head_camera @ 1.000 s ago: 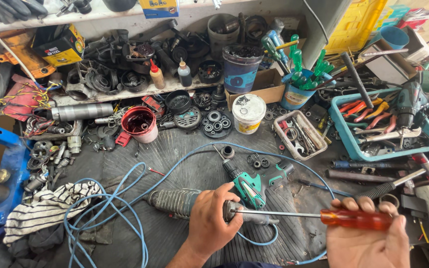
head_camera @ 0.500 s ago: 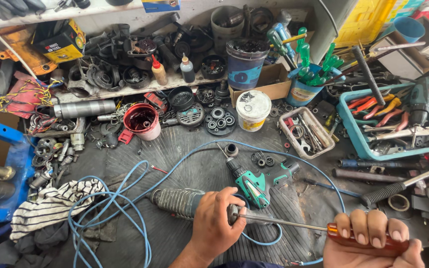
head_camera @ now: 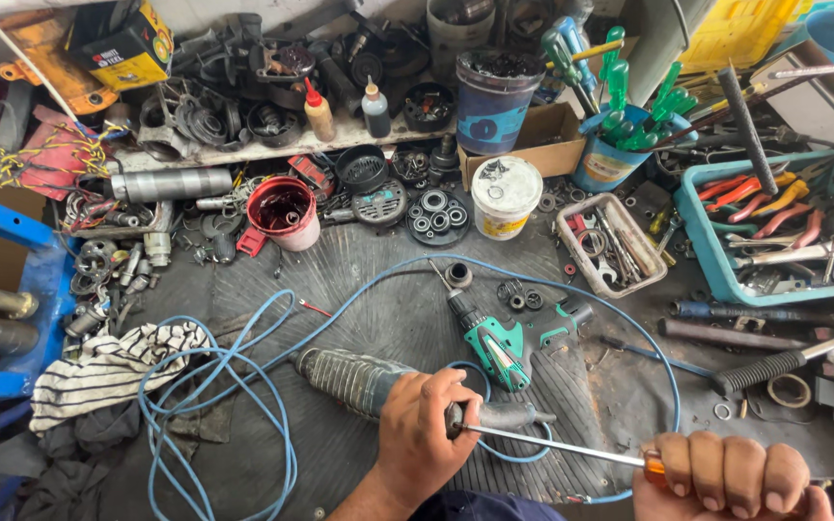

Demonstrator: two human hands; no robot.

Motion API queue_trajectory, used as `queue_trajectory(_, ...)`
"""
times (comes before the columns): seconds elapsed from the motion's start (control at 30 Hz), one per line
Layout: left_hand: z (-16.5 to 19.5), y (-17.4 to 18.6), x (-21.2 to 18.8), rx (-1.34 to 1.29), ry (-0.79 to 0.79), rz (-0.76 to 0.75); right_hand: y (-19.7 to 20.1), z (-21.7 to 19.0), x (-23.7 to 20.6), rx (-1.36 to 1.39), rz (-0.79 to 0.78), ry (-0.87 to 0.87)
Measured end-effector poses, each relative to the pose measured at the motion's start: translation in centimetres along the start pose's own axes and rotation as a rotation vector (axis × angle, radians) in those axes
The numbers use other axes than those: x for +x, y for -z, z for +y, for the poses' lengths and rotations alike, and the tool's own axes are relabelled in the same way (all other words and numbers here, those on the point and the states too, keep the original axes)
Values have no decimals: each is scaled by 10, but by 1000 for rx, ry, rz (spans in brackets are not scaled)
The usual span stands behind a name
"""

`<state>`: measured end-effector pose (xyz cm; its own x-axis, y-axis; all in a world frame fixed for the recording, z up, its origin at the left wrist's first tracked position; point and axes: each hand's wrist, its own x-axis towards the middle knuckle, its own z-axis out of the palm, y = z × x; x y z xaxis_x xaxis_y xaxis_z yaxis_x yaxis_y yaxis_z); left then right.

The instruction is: The person disassembles a pneumatic tool by removing a retaining ring and internal components. They wipe the tool body with a cloth and then use a screwdriver to manipulate the internal mechanism.

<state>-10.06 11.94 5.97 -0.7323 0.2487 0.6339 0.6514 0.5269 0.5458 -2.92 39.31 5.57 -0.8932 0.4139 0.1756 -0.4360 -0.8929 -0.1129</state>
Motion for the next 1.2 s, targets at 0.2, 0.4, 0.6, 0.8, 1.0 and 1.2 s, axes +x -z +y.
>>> queue_trajectory(0.2,0,-1,2,16,16,0,0,-1,5,-100,-175,-35)
queue_trajectory(0.4,1,-3,11,23,47,5,-30,4,-2,-374,298,107)
queue_trajectory(0.6,0,-4,18,6,48,-2,-17,-4,-7,-346,266,123)
queue_trajectory(0.8,1,-4,18,16,62,4,12,-21,1,-147,59,19)
queue_trajectory(1.0,-2,-7,22,11,76,-7,-17,-1,20,-123,-71,-36)
queue_trajectory(1.2,-4,-9,22,22,101,-8,-57,10,17,-536,526,77)
